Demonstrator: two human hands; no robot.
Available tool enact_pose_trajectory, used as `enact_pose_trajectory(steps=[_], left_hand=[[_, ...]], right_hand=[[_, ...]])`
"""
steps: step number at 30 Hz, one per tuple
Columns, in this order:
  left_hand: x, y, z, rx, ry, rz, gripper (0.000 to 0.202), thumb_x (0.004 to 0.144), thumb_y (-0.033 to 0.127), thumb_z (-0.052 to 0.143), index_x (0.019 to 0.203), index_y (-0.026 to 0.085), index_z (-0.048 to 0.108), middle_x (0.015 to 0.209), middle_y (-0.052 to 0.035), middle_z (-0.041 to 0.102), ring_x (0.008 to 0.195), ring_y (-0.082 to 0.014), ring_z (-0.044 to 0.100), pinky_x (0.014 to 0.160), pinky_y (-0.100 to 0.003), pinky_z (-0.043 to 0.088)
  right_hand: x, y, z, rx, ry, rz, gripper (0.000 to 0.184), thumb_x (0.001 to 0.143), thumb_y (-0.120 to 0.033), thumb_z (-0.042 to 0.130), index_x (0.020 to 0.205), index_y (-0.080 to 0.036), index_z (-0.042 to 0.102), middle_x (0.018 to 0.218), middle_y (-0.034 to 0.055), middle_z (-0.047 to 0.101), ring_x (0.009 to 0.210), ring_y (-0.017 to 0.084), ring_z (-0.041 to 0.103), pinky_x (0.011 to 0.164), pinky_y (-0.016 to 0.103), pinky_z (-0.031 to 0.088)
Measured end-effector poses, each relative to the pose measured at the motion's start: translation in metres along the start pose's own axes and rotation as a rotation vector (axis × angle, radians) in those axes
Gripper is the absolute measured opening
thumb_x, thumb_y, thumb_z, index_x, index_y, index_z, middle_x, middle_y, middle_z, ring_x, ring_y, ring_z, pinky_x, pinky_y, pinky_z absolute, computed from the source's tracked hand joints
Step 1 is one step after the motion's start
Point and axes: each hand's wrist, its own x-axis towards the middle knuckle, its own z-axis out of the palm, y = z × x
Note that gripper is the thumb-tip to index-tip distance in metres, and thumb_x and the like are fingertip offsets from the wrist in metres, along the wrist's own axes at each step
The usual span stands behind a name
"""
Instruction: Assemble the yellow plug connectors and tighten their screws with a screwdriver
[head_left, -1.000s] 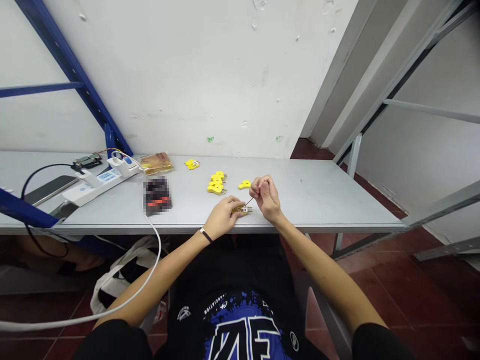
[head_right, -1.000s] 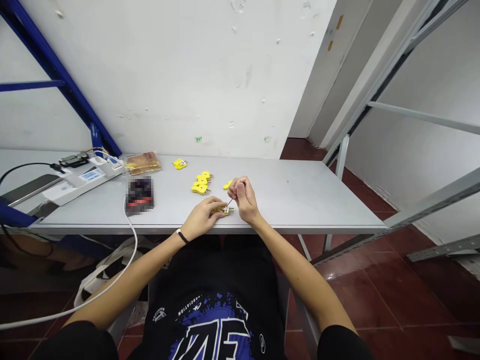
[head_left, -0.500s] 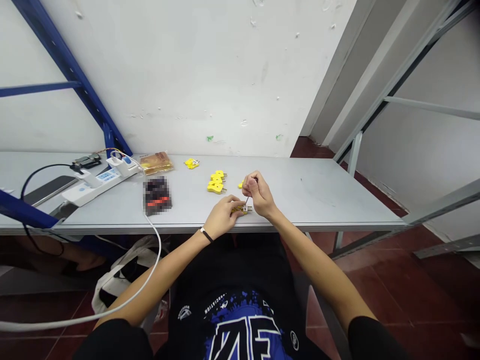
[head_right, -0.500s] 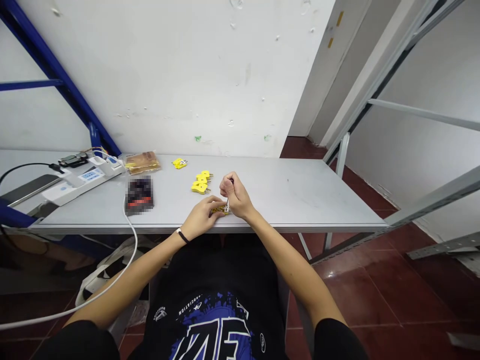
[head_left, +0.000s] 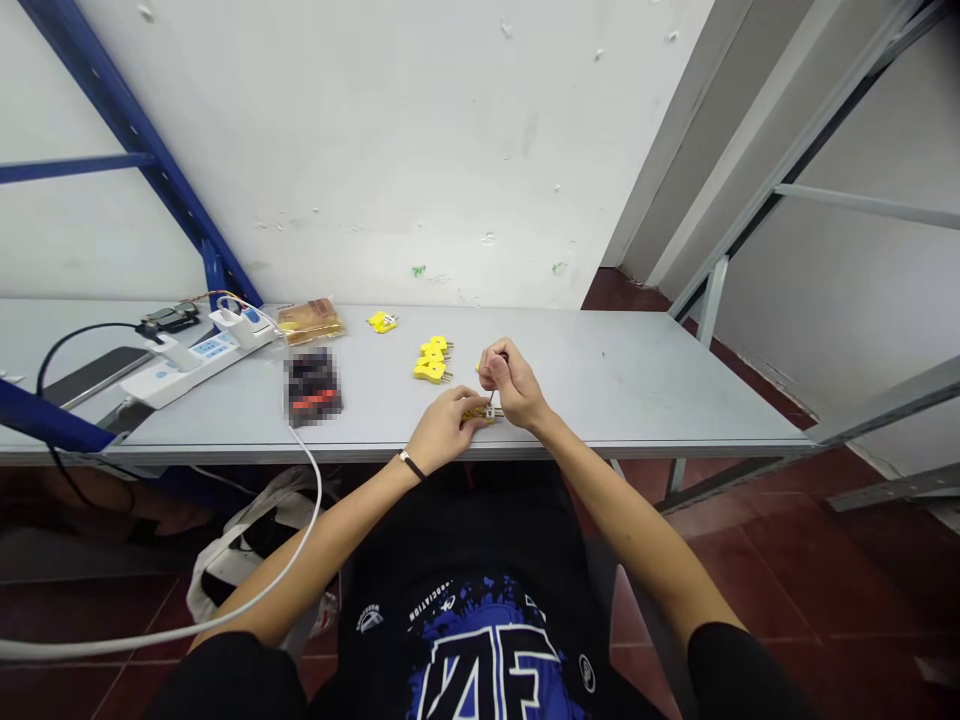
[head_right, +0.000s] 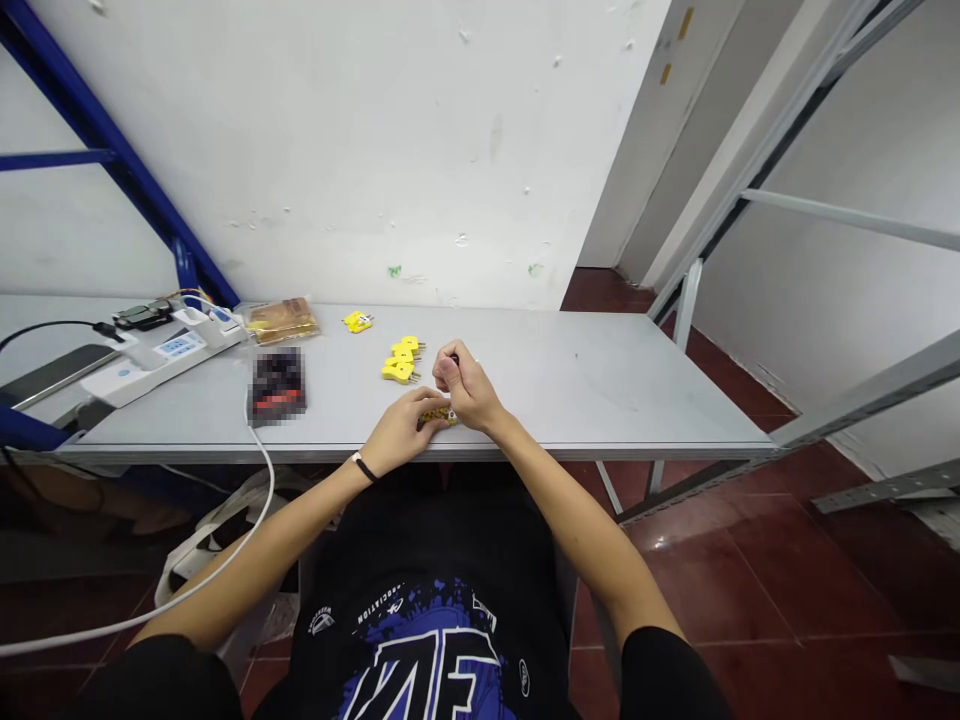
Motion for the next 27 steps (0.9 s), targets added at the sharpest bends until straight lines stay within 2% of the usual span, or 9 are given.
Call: enact_pose_trajectory(steps=[5, 9, 13, 17, 21, 27], left_hand=[[0.000, 0.000, 0.000, -0.005, 0.008, -0.013, 0.026, 0.091, 0.020, 0.066, 0.116, 0.022, 0.074, 0.111, -0.0069, 0.070, 0.107, -0.0249, 0.066, 0.100, -0.041, 0.054], [0.000, 0.000, 0.000, 0.005, 0.007, -0.012, 0.026, 0.091, 0.021, 0.066, 0.115, 0.023, 0.075, 0.111, -0.0068, 0.070, 0.106, -0.0248, 0.066, 0.101, -0.041, 0.054], [0.000, 0.000, 0.000, 0.017, 0.008, -0.008, 0.026, 0.091, 0.020, 0.066, 0.115, 0.023, 0.075, 0.113, -0.0066, 0.070, 0.106, -0.0247, 0.067, 0.101, -0.041, 0.054], [0.000, 0.001, 0.000, 0.004, 0.012, -0.018, 0.025, 0.091, 0.019, 0.066, 0.114, 0.023, 0.075, 0.113, -0.0062, 0.070, 0.107, -0.0246, 0.066, 0.101, -0.040, 0.054], [0.000, 0.003, -0.001, -0.017, 0.012, -0.018, 0.025, 0.091, 0.018, 0.066, 0.114, 0.021, 0.075, 0.111, -0.0066, 0.070, 0.107, -0.0249, 0.066, 0.100, -0.041, 0.053], [0.000, 0.004, -0.001, -0.022, 0.007, -0.026, 0.026, 0.091, 0.018, 0.065, 0.115, 0.021, 0.074, 0.111, -0.0060, 0.071, 0.107, -0.0242, 0.066, 0.101, -0.040, 0.053]], right_hand=[[0.001, -0.006, 0.000, 0.074, -0.005, 0.003, 0.040, 0.101, -0.062, 0.046, 0.088, -0.025, 0.039, 0.074, -0.0046, 0.035, 0.057, 0.011, 0.033, 0.054, 0.028, 0.032], [0.003, -0.010, 0.000, 0.059, 0.018, 0.041, 0.040, 0.099, -0.066, 0.047, 0.101, -0.027, 0.047, 0.070, -0.0055, 0.031, 0.057, 0.013, 0.030, 0.055, 0.029, 0.032], [0.003, -0.013, -0.007, 0.007, -0.001, 0.019, 0.044, 0.099, -0.066, 0.043, 0.108, -0.025, 0.054, 0.075, -0.0024, 0.039, 0.062, 0.014, 0.041, 0.060, 0.031, 0.040], [0.003, -0.022, -0.019, -0.198, -0.051, -0.003, 0.038, 0.103, -0.058, 0.042, 0.108, -0.024, 0.060, 0.078, 0.0005, 0.054, 0.069, 0.016, 0.056, 0.071, 0.035, 0.050], [0.002, -0.032, -0.026, -0.341, -0.085, -0.010, 0.035, 0.102, -0.050, 0.051, 0.117, -0.023, 0.066, 0.083, 0.0032, 0.068, 0.076, 0.018, 0.068, 0.077, 0.037, 0.057], [0.001, -0.028, -0.024, -0.705, 0.130, -0.136, 0.040, 0.090, -0.052, 0.071, 0.117, -0.022, 0.075, 0.079, 0.0051, 0.072, 0.064, 0.018, 0.062, 0.071, 0.036, 0.056]])
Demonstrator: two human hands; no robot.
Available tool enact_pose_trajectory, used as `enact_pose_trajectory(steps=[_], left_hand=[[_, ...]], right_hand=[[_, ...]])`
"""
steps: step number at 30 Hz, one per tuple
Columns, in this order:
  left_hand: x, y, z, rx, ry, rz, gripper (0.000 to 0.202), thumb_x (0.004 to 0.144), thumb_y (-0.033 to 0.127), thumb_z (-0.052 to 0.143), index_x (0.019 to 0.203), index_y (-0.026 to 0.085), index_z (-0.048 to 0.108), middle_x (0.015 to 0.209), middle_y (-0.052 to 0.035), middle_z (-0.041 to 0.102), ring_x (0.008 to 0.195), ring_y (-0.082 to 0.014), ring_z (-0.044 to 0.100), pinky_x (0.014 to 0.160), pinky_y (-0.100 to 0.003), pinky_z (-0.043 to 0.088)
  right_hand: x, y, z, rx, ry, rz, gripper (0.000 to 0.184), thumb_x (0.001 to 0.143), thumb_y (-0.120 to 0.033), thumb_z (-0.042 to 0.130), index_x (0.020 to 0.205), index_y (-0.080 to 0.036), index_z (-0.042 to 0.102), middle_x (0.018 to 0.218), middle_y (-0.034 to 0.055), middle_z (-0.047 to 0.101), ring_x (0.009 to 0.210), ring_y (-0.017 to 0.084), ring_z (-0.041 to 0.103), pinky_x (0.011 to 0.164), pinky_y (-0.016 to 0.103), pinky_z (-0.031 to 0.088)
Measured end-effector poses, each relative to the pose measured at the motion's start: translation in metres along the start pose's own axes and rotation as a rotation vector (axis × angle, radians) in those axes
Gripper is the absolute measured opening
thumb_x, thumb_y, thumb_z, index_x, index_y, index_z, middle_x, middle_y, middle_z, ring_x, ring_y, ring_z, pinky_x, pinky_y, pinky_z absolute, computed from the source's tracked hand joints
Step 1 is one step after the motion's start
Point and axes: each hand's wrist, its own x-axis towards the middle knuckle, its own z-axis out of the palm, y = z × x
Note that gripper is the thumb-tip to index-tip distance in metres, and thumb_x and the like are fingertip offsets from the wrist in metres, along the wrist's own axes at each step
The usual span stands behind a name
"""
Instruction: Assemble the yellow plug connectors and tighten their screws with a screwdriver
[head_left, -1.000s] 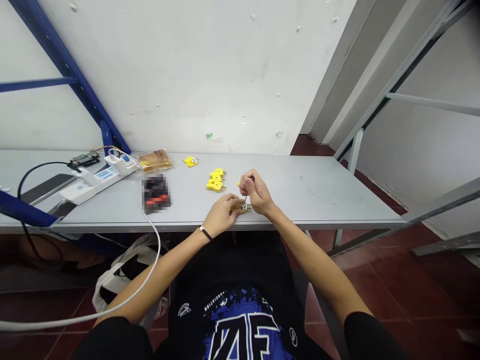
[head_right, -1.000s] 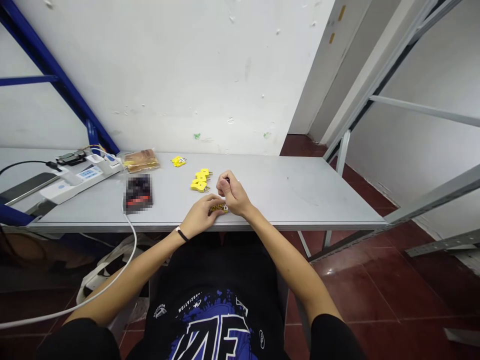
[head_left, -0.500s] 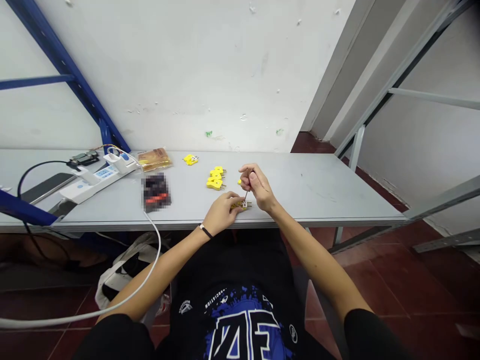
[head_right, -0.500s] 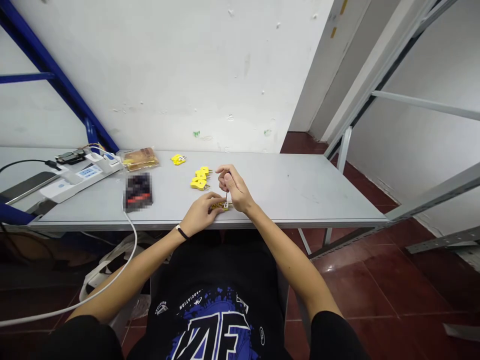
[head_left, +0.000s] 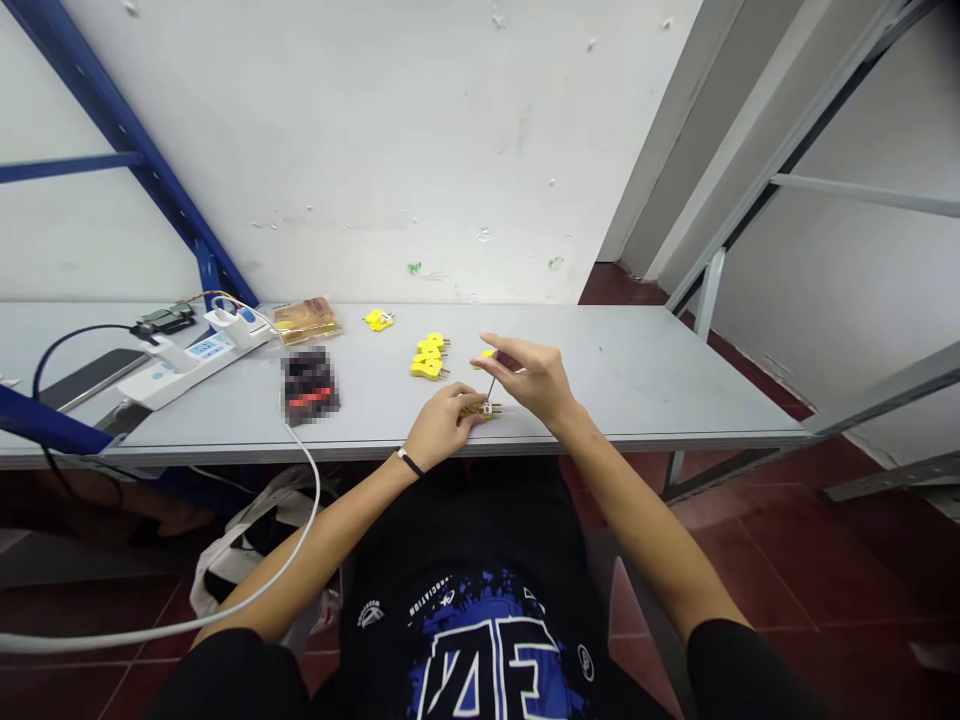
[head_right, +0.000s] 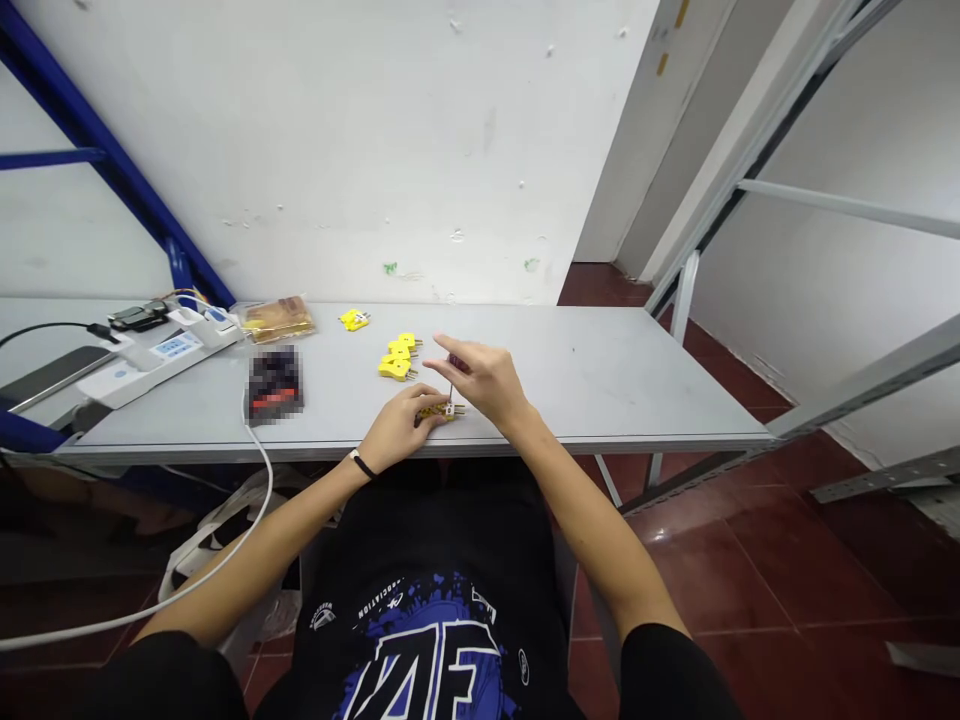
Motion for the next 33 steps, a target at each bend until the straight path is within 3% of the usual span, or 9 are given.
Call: enact_pose_trajectory(steps=[6, 9, 13, 16, 20, 23, 27, 30, 33], left_hand=[[0.000, -0.001, 0.000, 0.024, 0.002, 0.003, 0.024, 0.091, 0.020, 0.067, 0.114, 0.022, 0.075, 0.112, -0.0059, 0.070, 0.106, -0.0245, 0.066, 0.099, -0.040, 0.054], [0.000, 0.000, 0.000, 0.023, -0.001, 0.005, 0.026, 0.091, 0.018, 0.066, 0.115, 0.021, 0.074, 0.112, -0.0058, 0.070, 0.107, -0.0241, 0.066, 0.100, -0.039, 0.054], [0.000, 0.000, 0.001, 0.015, -0.002, -0.002, 0.025, 0.091, 0.017, 0.066, 0.115, 0.020, 0.074, 0.113, -0.0060, 0.071, 0.107, -0.0239, 0.066, 0.101, -0.039, 0.053], [0.000, -0.001, 0.001, 0.014, 0.000, -0.004, 0.025, 0.091, 0.017, 0.067, 0.115, 0.020, 0.074, 0.113, -0.0064, 0.071, 0.108, -0.0243, 0.066, 0.101, -0.039, 0.053], [0.000, -0.001, 0.001, 0.025, -0.003, -0.005, 0.025, 0.092, 0.019, 0.066, 0.115, 0.021, 0.074, 0.112, -0.0068, 0.070, 0.106, -0.0243, 0.066, 0.098, -0.039, 0.054], [0.000, 0.000, 0.000, 0.020, -0.003, -0.002, 0.026, 0.092, 0.019, 0.065, 0.116, 0.021, 0.074, 0.112, -0.0065, 0.070, 0.106, -0.0239, 0.066, 0.098, -0.039, 0.054], [0.000, 0.000, 0.000, 0.019, -0.005, -0.008, 0.027, 0.092, 0.017, 0.065, 0.117, 0.021, 0.073, 0.113, -0.0065, 0.070, 0.107, -0.0240, 0.066, 0.099, -0.039, 0.054], [0.001, 0.000, 0.000, 0.028, -0.005, -0.007, 0.027, 0.091, 0.017, 0.066, 0.117, 0.021, 0.073, 0.113, -0.0066, 0.070, 0.107, -0.0240, 0.066, 0.099, -0.039, 0.054], [0.001, -0.001, 0.001, 0.035, -0.008, -0.003, 0.026, 0.092, 0.018, 0.066, 0.117, 0.021, 0.074, 0.113, -0.0065, 0.070, 0.106, -0.0238, 0.066, 0.098, -0.039, 0.054]], right_hand=[[0.002, -0.008, -0.007, 0.246, -0.188, -0.063, 0.040, 0.103, -0.037, 0.049, 0.140, -0.027, 0.062, 0.115, 0.0087, 0.075, 0.096, 0.021, 0.072, 0.084, 0.039, 0.060], [0.003, -0.011, -0.011, 0.255, -0.136, -0.078, 0.032, 0.101, -0.039, 0.056, 0.124, -0.025, 0.073, 0.105, 0.0069, 0.078, 0.088, 0.020, 0.075, 0.080, 0.036, 0.062], [0.001, -0.007, -0.005, -0.035, 0.037, -0.123, 0.025, 0.092, -0.043, 0.071, 0.104, -0.023, 0.079, 0.084, 0.0054, 0.076, 0.066, 0.016, 0.067, 0.069, 0.031, 0.059], [0.001, -0.004, -0.001, -0.101, 0.068, -0.160, 0.027, 0.095, -0.040, 0.068, 0.110, -0.021, 0.078, 0.082, 0.0063, 0.074, 0.068, 0.016, 0.066, 0.070, 0.031, 0.058], [0.003, -0.006, -0.009, 0.157, -0.074, -0.119, 0.035, 0.101, -0.030, 0.054, 0.132, -0.020, 0.068, 0.108, 0.0095, 0.076, 0.089, 0.019, 0.073, 0.082, 0.035, 0.062], [0.005, -0.008, -0.017, 0.201, -0.107, -0.061, 0.030, 0.098, -0.031, 0.059, 0.125, -0.022, 0.072, 0.101, 0.0061, 0.077, 0.079, 0.017, 0.073, 0.079, 0.035, 0.062], [0.005, -0.007, -0.015, -0.062, 0.004, -0.092, 0.022, 0.093, -0.036, 0.069, 0.107, -0.021, 0.077, 0.082, 0.0040, 0.072, 0.067, 0.016, 0.065, 0.071, 0.032, 0.059], [0.004, -0.007, -0.011, -0.141, 0.027, -0.136, 0.022, 0.096, -0.033, 0.064, 0.110, -0.020, 0.076, 0.085, 0.0062, 0.071, 0.070, 0.018, 0.066, 0.071, 0.034, 0.058], [0.004, -0.011, -0.014, 0.007, -0.063, -0.167, 0.029, 0.100, -0.025, 0.054, 0.122, -0.021, 0.071, 0.101, 0.0084, 0.075, 0.084, 0.019, 0.071, 0.078, 0.035, 0.060]])
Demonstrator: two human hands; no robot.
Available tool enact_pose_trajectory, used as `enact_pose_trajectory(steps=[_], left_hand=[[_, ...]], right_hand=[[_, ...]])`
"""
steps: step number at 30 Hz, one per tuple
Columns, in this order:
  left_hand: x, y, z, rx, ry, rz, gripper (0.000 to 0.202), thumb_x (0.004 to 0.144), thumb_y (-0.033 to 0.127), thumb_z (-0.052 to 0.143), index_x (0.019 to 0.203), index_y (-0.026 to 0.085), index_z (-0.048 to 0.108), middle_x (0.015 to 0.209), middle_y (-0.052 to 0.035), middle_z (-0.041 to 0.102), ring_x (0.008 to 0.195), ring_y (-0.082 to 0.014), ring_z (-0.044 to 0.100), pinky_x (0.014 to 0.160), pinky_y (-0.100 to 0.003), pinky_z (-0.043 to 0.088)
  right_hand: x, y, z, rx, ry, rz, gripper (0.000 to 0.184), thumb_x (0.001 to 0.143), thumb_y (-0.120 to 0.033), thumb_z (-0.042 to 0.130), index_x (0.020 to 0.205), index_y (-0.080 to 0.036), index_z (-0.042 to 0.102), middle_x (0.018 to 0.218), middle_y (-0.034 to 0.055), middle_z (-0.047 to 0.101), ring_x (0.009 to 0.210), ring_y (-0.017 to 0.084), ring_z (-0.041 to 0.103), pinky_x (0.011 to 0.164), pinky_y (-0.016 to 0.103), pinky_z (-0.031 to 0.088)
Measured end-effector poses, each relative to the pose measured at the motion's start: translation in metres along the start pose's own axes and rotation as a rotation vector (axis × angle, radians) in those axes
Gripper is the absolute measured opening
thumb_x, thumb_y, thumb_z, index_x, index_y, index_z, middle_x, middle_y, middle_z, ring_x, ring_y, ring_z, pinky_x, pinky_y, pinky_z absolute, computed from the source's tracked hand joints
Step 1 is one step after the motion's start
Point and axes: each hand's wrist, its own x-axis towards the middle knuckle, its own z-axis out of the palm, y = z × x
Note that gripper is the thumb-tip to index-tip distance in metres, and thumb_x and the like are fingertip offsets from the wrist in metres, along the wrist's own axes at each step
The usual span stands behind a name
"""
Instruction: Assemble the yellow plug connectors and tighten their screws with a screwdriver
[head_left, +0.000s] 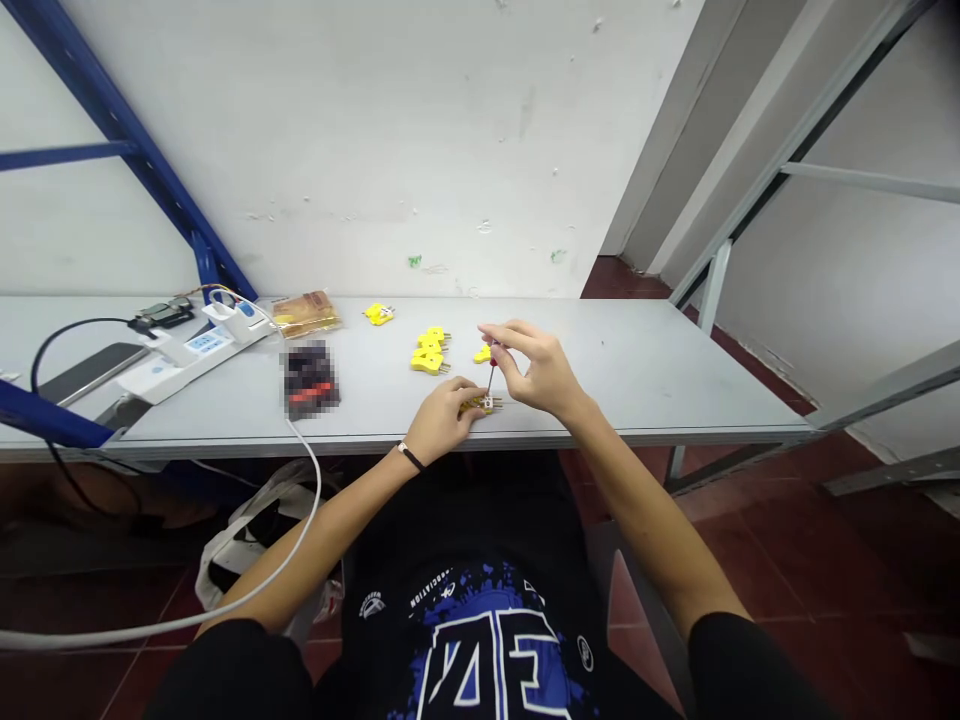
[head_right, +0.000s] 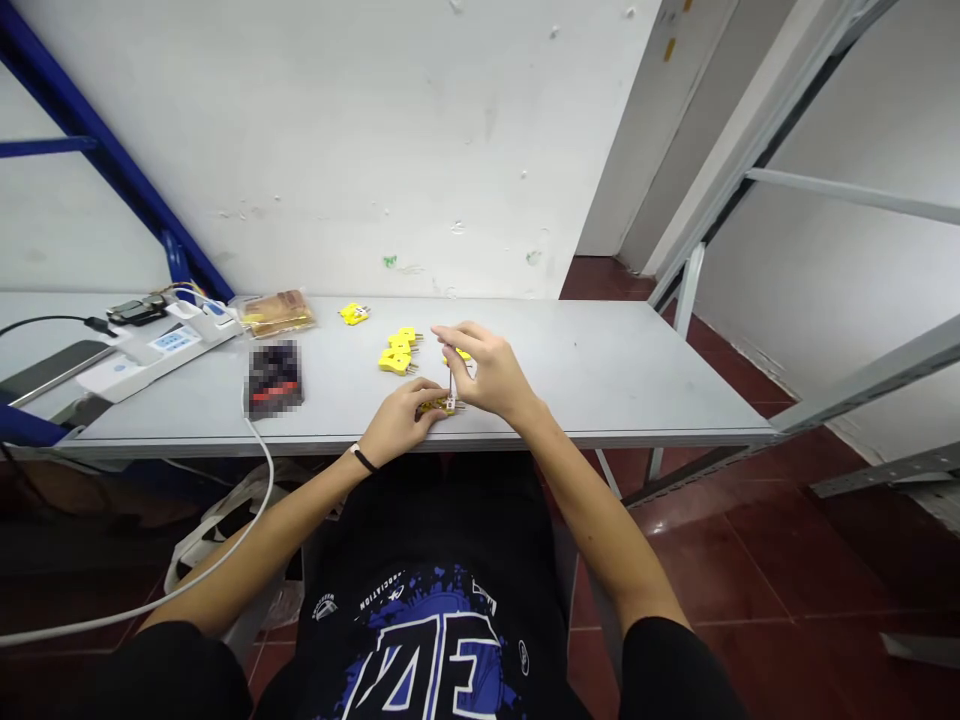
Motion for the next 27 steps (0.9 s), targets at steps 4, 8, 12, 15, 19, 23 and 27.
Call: enact_pose_trajectory(steps=[4, 8, 12, 15, 19, 23, 27], left_hand=[[0.000, 0.001, 0.000, -0.022, 0.006, -0.001, 0.025, 0.091, 0.018, 0.066, 0.115, 0.020, 0.074, 0.111, -0.0063, 0.070, 0.106, -0.0237, 0.066, 0.099, -0.039, 0.054], [0.000, 0.002, -0.001, -0.025, 0.003, -0.004, 0.024, 0.092, 0.019, 0.065, 0.114, 0.021, 0.074, 0.111, -0.0061, 0.071, 0.106, -0.0238, 0.066, 0.099, -0.039, 0.053], [0.001, 0.002, -0.001, -0.018, -0.002, -0.007, 0.024, 0.092, 0.020, 0.065, 0.114, 0.020, 0.074, 0.111, -0.0067, 0.070, 0.105, -0.0240, 0.066, 0.098, -0.040, 0.054], [0.001, 0.002, -0.001, -0.016, 0.003, -0.008, 0.025, 0.091, 0.019, 0.065, 0.115, 0.021, 0.074, 0.112, -0.0062, 0.071, 0.106, -0.0240, 0.066, 0.100, -0.039, 0.053], [0.001, 0.002, -0.001, -0.013, -0.002, -0.010, 0.026, 0.091, 0.018, 0.065, 0.116, 0.021, 0.074, 0.113, -0.0060, 0.071, 0.107, -0.0236, 0.066, 0.100, -0.038, 0.053], [0.001, 0.002, -0.001, -0.003, -0.003, -0.016, 0.026, 0.091, 0.018, 0.066, 0.116, 0.020, 0.074, 0.112, -0.0060, 0.071, 0.105, -0.0235, 0.066, 0.099, -0.038, 0.053], [0.001, 0.002, -0.001, -0.001, 0.002, -0.009, 0.027, 0.091, 0.019, 0.066, 0.116, 0.021, 0.074, 0.112, -0.0063, 0.071, 0.105, -0.0242, 0.066, 0.099, -0.039, 0.054]], right_hand=[[0.001, -0.003, -0.002, 0.057, 0.013, 0.014, 0.022, 0.097, -0.028, 0.063, 0.113, -0.021, 0.076, 0.090, 0.0057, 0.076, 0.073, 0.016, 0.070, 0.073, 0.032, 0.060], [-0.001, -0.003, 0.005, -0.180, 0.118, -0.005, 0.021, 0.094, -0.036, 0.068, 0.104, -0.020, 0.078, 0.083, 0.0059, 0.071, 0.065, 0.016, 0.064, 0.065, 0.032, 0.056], [0.000, -0.004, 0.007, -0.002, 0.016, -0.009, 0.030, 0.101, -0.027, 0.053, 0.125, -0.022, 0.070, 0.106, 0.0085, 0.075, 0.084, 0.018, 0.070, 0.080, 0.035, 0.060], [0.000, -0.002, 0.006, 0.046, 0.034, 0.026, 0.025, 0.100, -0.029, 0.058, 0.116, -0.023, 0.074, 0.095, 0.0057, 0.076, 0.076, 0.016, 0.069, 0.075, 0.033, 0.060], [-0.002, 0.001, 0.008, -0.137, 0.151, 0.013, 0.020, 0.095, -0.035, 0.068, 0.104, -0.021, 0.078, 0.085, 0.0057, 0.070, 0.065, 0.015, 0.063, 0.068, 0.032, 0.057], [-0.001, -0.001, 0.007, -0.041, 0.055, -0.019, 0.027, 0.100, -0.028, 0.055, 0.120, -0.022, 0.073, 0.103, 0.0086, 0.073, 0.084, 0.018, 0.070, 0.079, 0.034, 0.060], [0.000, 0.000, 0.001, -0.006, 0.004, 0.057, 0.025, 0.100, -0.031, 0.056, 0.115, -0.023, 0.074, 0.096, 0.0068, 0.075, 0.078, 0.018, 0.069, 0.075, 0.033, 0.060]])
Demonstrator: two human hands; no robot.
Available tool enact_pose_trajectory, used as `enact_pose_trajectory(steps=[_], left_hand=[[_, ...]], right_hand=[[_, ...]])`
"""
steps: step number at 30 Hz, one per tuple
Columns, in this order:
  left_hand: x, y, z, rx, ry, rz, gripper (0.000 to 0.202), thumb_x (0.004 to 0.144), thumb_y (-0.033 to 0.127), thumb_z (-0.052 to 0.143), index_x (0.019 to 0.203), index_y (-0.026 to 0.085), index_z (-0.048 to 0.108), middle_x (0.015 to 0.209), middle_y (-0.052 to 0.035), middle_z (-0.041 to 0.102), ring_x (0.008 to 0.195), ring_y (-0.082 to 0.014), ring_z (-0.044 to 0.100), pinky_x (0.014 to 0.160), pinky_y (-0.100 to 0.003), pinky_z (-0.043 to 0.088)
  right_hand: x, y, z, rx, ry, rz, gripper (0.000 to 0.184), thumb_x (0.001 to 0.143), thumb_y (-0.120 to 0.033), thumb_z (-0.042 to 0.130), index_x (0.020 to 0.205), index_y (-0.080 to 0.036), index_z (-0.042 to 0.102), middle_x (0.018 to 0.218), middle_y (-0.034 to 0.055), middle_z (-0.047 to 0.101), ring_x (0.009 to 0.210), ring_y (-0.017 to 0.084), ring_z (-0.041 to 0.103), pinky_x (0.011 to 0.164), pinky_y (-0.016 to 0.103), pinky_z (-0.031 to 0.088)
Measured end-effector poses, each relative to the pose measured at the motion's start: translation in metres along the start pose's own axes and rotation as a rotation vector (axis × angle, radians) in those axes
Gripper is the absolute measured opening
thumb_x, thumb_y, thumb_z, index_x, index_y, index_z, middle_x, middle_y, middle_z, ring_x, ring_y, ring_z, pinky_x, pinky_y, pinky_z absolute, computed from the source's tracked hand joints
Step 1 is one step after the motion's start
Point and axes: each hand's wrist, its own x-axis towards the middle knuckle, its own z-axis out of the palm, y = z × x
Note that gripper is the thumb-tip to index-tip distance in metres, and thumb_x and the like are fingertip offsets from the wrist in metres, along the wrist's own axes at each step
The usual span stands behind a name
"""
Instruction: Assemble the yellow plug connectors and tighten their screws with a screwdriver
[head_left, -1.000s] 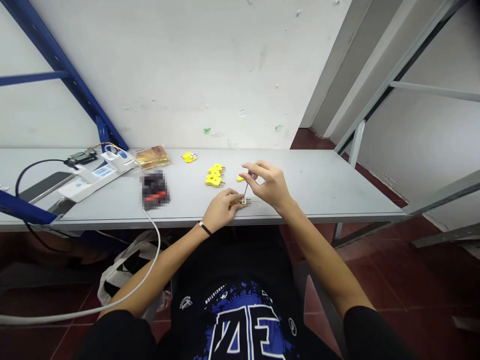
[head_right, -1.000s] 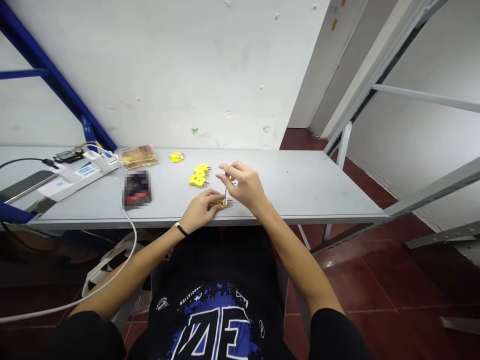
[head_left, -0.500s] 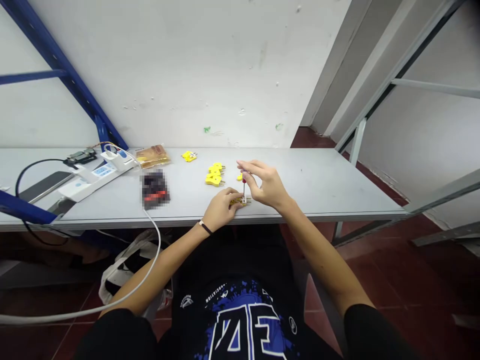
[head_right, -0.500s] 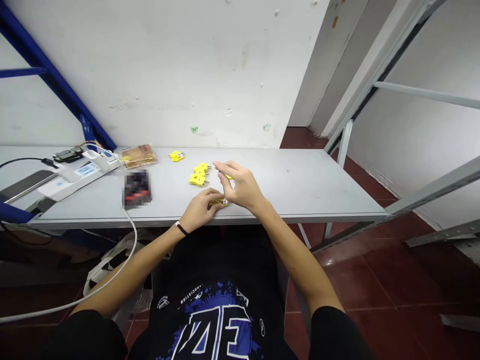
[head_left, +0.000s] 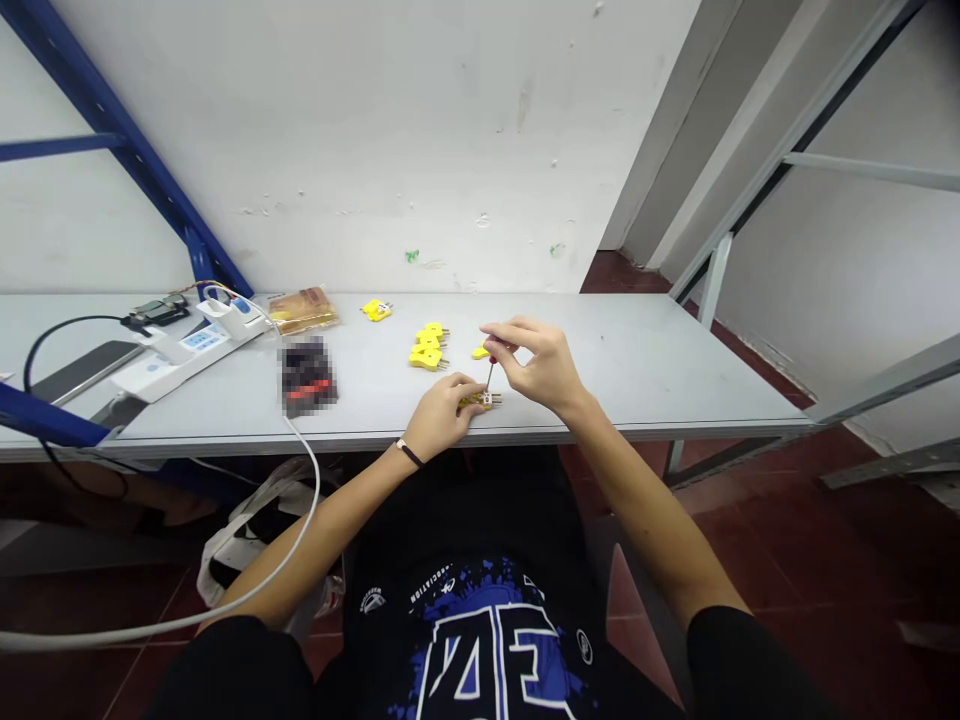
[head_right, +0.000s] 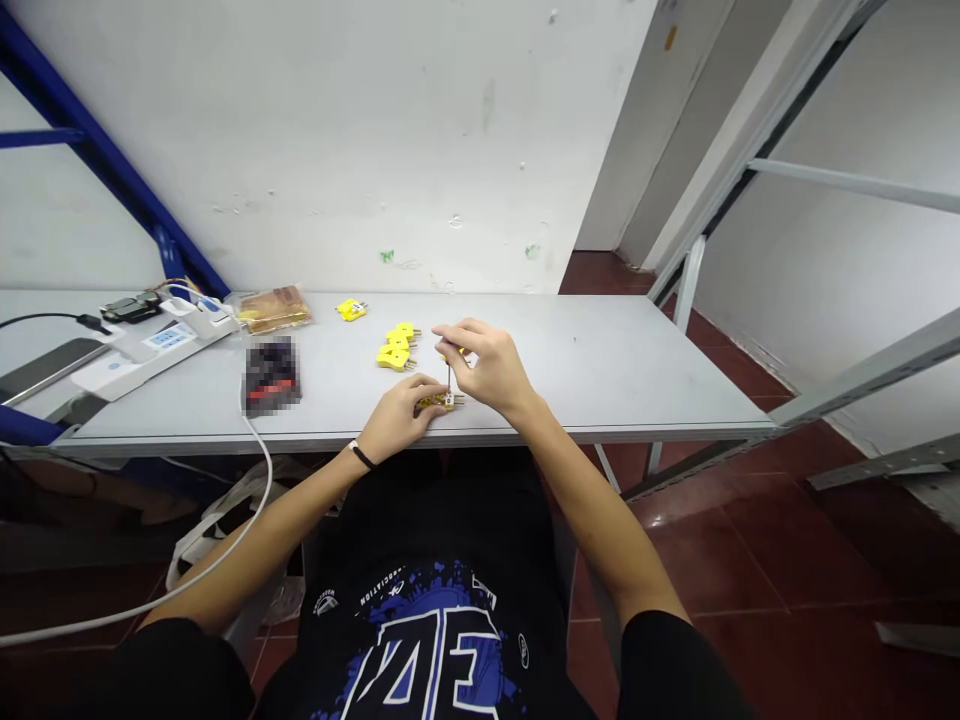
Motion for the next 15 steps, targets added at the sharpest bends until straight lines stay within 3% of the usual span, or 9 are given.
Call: enact_pose_trajectory(steps=[9, 11, 15], left_hand=[[0.000, 0.000, 0.000, 0.003, 0.001, 0.006, 0.026, 0.092, 0.019, 0.065, 0.116, 0.021, 0.074, 0.112, -0.0066, 0.071, 0.106, -0.0240, 0.067, 0.099, -0.039, 0.054], [0.001, -0.001, 0.000, -0.001, 0.000, 0.002, 0.026, 0.091, 0.019, 0.066, 0.116, 0.021, 0.074, 0.112, -0.0066, 0.071, 0.105, -0.0240, 0.067, 0.099, -0.039, 0.054], [0.001, -0.001, 0.000, -0.008, 0.001, 0.001, 0.023, 0.092, 0.019, 0.065, 0.113, 0.021, 0.074, 0.111, -0.0064, 0.071, 0.105, -0.0236, 0.066, 0.100, -0.039, 0.053]], right_hand=[[-0.004, 0.003, 0.000, -0.306, 0.064, 0.030, 0.027, 0.101, -0.039, 0.056, 0.105, -0.021, 0.075, 0.089, 0.0074, 0.070, 0.068, 0.016, 0.063, 0.070, 0.031, 0.053], [-0.004, 0.000, -0.002, -0.282, 0.029, -0.004, 0.028, 0.103, -0.037, 0.052, 0.112, -0.021, 0.073, 0.093, 0.0090, 0.071, 0.075, 0.019, 0.065, 0.074, 0.033, 0.054], [-0.003, -0.006, -0.004, -0.003, -0.138, -0.111, 0.040, 0.106, -0.027, 0.041, 0.142, -0.024, 0.057, 0.113, 0.0094, 0.072, 0.097, 0.019, 0.069, 0.086, 0.036, 0.058]])
